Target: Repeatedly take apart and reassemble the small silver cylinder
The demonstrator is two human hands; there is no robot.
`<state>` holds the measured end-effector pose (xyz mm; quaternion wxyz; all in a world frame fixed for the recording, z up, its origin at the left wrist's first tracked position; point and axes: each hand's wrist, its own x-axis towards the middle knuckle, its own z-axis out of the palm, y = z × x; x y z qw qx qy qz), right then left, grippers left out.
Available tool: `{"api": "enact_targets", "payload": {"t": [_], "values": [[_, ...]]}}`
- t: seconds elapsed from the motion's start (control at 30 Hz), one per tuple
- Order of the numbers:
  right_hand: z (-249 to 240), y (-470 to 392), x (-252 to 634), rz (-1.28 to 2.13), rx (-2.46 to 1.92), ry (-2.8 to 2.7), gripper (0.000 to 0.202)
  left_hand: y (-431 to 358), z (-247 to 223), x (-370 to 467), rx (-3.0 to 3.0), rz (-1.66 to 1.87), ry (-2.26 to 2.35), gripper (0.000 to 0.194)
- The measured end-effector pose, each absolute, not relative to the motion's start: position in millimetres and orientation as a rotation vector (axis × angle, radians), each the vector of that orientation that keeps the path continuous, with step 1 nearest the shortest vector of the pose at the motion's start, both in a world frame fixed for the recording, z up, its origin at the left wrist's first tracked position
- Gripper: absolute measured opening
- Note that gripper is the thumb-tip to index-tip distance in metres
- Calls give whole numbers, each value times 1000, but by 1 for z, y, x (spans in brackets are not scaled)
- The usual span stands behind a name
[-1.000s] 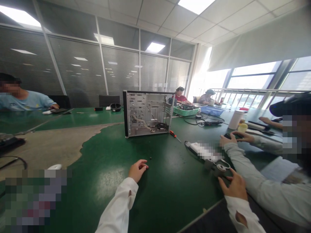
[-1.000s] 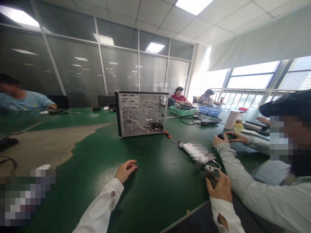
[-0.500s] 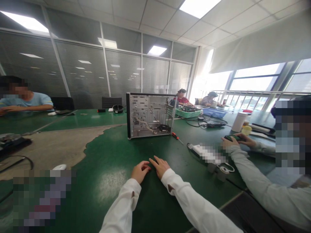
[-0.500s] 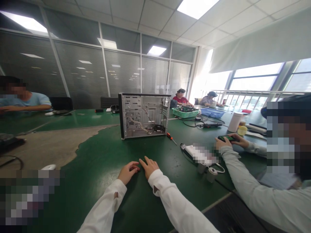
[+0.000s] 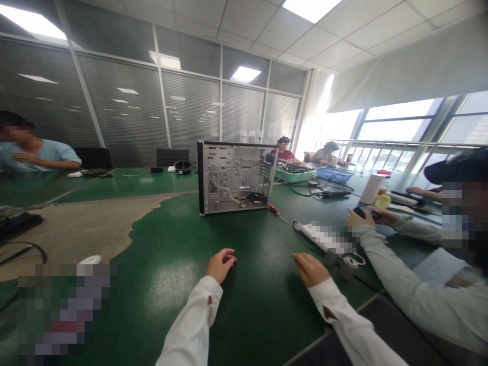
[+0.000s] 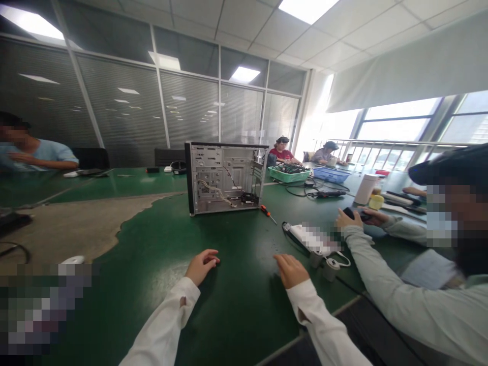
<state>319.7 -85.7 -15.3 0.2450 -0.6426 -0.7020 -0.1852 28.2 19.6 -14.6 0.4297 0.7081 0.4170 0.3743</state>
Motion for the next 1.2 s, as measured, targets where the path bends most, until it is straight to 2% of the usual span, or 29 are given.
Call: {"api": "enact_targets", "payload": {"t": [0.13, 0.27, 0.63, 0.83, 1.03, 1.2], "values": [[-3, -117, 405, -693, -2025, -1484, 30, 20, -15, 28, 1776, 924, 1064, 27], [7, -130, 445, -641, -2182, -1425, 30, 20, -13, 28, 1782, 930, 1064, 27], [7, -131, 452, -564, -2222, -1386, 25, 19, -10, 28, 1781, 921, 1077, 28], [10, -131, 459, -402, -2284, -1447, 23, 19, -10, 30, 1762, 920, 1069, 27], [7, -129, 454, -615, -2134, -1516, 32, 20, -11, 29, 1760, 931, 1088, 27], [21, -105, 439, -458, -2349, -1694, 47, 20, -11, 29, 1785, 932, 1087, 27]]}}
